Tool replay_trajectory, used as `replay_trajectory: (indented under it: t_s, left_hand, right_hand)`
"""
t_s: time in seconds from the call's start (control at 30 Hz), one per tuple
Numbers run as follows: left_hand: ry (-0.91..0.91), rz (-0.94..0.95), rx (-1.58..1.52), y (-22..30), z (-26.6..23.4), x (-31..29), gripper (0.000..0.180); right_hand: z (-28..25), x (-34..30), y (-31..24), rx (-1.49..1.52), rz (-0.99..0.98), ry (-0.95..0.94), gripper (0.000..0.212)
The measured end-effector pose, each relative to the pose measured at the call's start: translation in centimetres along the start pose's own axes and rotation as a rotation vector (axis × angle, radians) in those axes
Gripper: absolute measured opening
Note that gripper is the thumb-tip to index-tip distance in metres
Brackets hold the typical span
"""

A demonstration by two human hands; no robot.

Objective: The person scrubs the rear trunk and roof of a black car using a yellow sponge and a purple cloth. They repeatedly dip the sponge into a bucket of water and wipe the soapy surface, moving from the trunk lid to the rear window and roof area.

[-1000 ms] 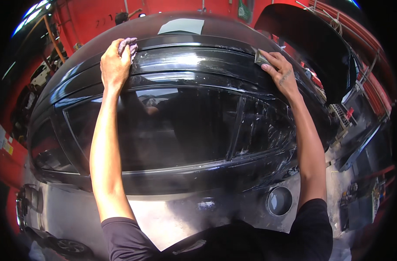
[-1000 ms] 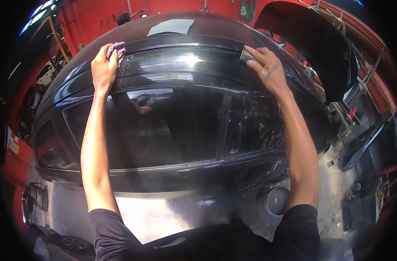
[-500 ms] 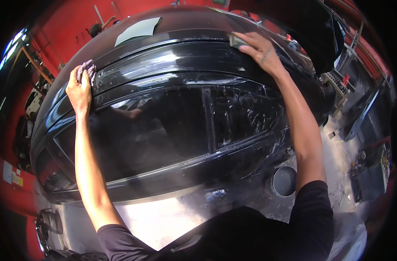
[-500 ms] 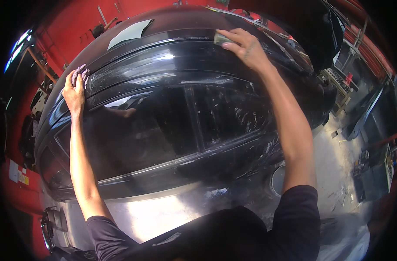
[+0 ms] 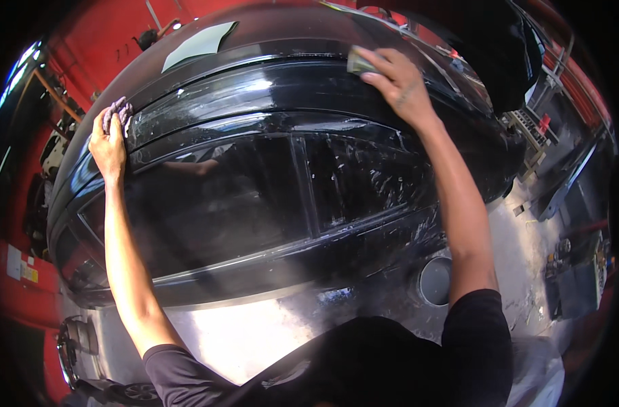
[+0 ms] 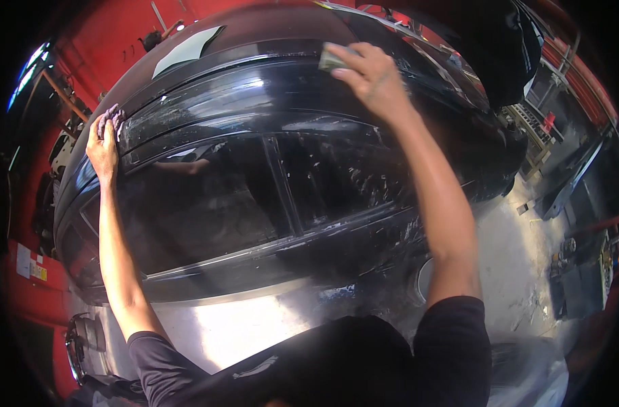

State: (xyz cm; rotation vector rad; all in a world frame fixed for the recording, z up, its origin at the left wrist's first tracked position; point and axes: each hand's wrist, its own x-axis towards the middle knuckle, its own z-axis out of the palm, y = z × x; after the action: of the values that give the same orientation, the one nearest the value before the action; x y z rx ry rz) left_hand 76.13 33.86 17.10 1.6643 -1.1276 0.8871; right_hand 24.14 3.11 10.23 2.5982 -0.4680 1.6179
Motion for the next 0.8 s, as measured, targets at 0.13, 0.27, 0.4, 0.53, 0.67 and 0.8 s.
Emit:
replay_trajectory:
  t_s: [0.13, 0.27, 0.4, 0.53, 0.67, 0.8]
  left_hand:
    - [0.001, -0.048, -0.039, 1.2, 1.0, -0.8, 0.033]
    - [-0.016, -0.047, -0.072, 1.6, 1.9, -0.2, 0.033]
    - [-0.007, -0.031, -0.082, 1.2, 1.5, -0.2, 0.033]
    - [0.024, -0.061, -0.053, 2.5, 0.0, -0.6, 0.03]
    - [0.005, -0.112, -0.035, 3.2, 1.0, -1.5, 0.032]
    - [0.006, -0.127, -0.056, 3.3, 1.6, -0.2, 0.032]
  right_hand:
    - [-2.5, -2.3, 1.2, -0.038, 0.177, 0.035, 0.043]
    - [10.2, 7.6, -12.1, -0.058, -0.205, 0.058, 0.033]
    - [12.0, 8.5, -14.8, 0.021, -0.235, 0.032, 0.036]
    - [1.2, -1.8, -4.5, -0.127, -0.114, 0.094, 0.051]
    - [1.6, -3.2, -5.6, -0.215, 0.006, 0.172, 0.054]
    - [10.9, 6.6, -15.7, -0.047, -0.197, 0.171, 0.042]
